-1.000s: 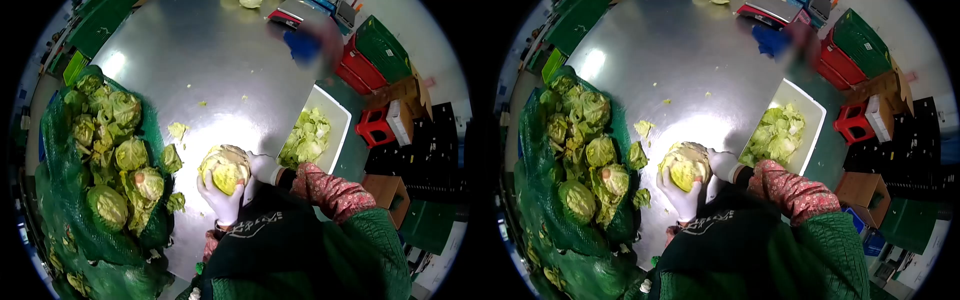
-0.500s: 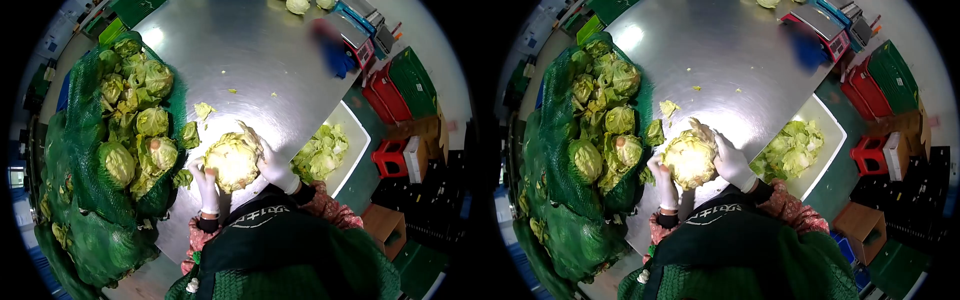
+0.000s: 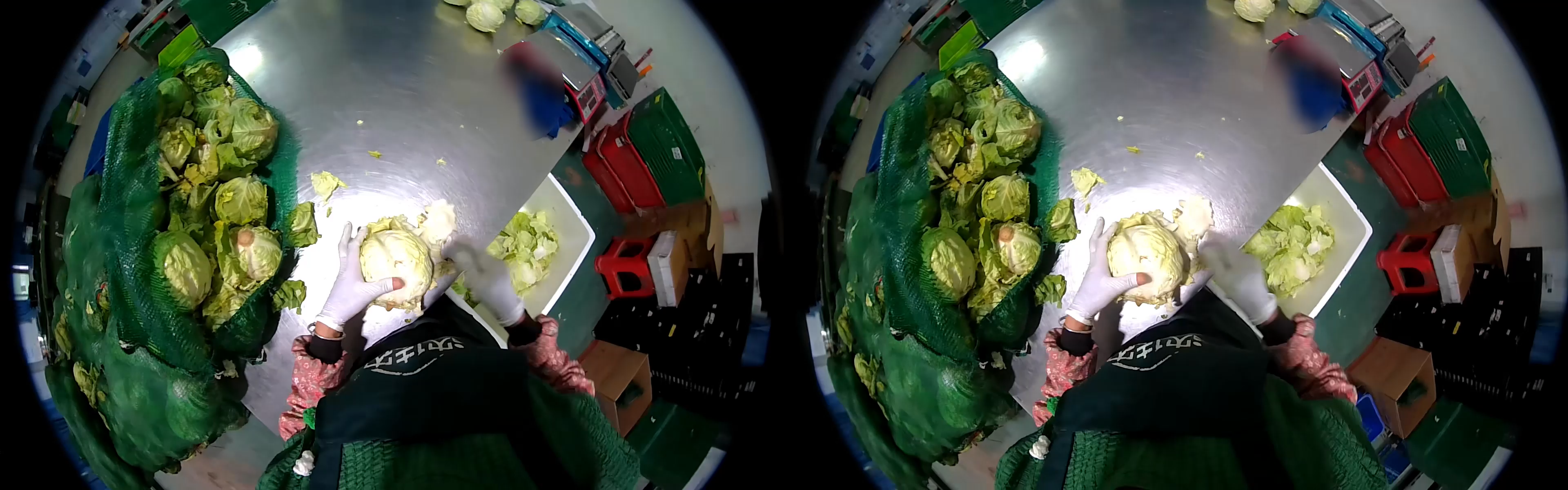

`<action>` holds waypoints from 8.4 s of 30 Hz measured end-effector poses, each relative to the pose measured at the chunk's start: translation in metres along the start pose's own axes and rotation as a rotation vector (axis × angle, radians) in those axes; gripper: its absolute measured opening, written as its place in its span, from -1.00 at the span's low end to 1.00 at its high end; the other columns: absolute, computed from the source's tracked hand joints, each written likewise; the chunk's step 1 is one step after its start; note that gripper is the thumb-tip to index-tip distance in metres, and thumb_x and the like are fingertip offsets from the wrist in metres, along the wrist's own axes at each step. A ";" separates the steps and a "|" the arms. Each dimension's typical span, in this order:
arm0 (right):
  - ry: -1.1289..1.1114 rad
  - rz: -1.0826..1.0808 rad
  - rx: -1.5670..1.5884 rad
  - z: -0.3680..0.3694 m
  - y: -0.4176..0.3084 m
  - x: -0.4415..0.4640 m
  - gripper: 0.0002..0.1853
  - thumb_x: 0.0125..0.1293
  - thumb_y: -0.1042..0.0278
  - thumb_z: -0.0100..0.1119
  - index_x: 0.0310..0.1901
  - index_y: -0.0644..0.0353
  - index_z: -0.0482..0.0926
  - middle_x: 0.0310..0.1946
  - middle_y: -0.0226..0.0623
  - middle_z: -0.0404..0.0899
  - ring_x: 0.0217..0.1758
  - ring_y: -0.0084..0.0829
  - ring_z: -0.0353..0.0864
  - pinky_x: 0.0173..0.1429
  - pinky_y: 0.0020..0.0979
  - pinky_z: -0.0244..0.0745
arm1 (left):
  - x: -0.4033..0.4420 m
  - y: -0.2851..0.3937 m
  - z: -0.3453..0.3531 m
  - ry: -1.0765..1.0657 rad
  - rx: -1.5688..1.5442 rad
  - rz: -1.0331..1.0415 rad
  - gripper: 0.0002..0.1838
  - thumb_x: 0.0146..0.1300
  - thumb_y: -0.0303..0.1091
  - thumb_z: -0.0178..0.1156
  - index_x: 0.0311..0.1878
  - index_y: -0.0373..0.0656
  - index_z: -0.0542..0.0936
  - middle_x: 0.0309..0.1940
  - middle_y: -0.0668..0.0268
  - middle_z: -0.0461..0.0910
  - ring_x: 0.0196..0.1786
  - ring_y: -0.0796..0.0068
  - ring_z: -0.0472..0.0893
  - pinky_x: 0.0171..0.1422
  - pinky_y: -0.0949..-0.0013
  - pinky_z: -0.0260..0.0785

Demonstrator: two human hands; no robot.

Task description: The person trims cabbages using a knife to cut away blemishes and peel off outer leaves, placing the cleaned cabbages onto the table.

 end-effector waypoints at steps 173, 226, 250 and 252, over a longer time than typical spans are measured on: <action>0.010 0.014 -0.089 0.082 0.015 0.021 -0.69 0.51 0.08 0.03 -0.14 0.15 0.62 -0.52 -0.05 0.59 -0.48 0.02 0.60 -0.44 -0.13 0.45 | -0.040 -0.010 0.009 0.287 0.244 0.179 -0.33 -0.02 -0.20 0.50 0.17 -0.21 0.50 0.16 -0.02 0.37 0.28 -0.05 0.37 0.40 0.02 0.21; 0.012 -0.474 -0.334 0.092 -0.065 0.004 -0.24 0.31 0.00 0.29 0.34 0.46 0.37 -0.78 -0.40 0.31 -0.79 -0.43 0.32 -0.61 -0.36 0.33 | -0.060 -0.006 -0.006 0.348 0.591 -0.054 0.13 -0.02 0.23 0.45 0.50 -0.22 0.18 0.20 -0.10 0.25 0.23 -0.10 0.32 0.35 -0.04 0.16; 0.002 -0.280 -0.128 0.101 -0.058 0.037 -0.80 0.30 0.16 0.25 -0.20 0.06 0.53 -0.42 -0.28 0.64 -0.45 -0.25 0.66 -0.40 -0.27 0.52 | -0.059 -0.007 -0.019 0.329 0.528 -0.093 0.10 -0.16 0.19 0.52 0.40 -0.20 0.27 0.15 -0.02 0.29 0.20 -0.06 0.36 0.33 -0.06 0.17; 0.021 -0.320 -0.122 0.102 -0.053 0.038 -0.83 0.30 0.18 0.24 -0.22 0.06 0.54 -0.45 -0.26 0.62 -0.50 -0.24 0.64 -0.44 -0.27 0.51 | -0.060 -0.009 -0.019 0.314 0.518 -0.076 0.11 -0.16 0.18 0.52 0.40 -0.20 0.27 0.16 -0.02 0.28 0.21 -0.06 0.36 0.33 -0.06 0.17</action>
Point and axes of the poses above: each hand's wrist, its own x-axis towards the middle knuckle, its own z-axis out of the palm, y = z × x, the point moved 2 cm from there along x, towards the middle knuckle
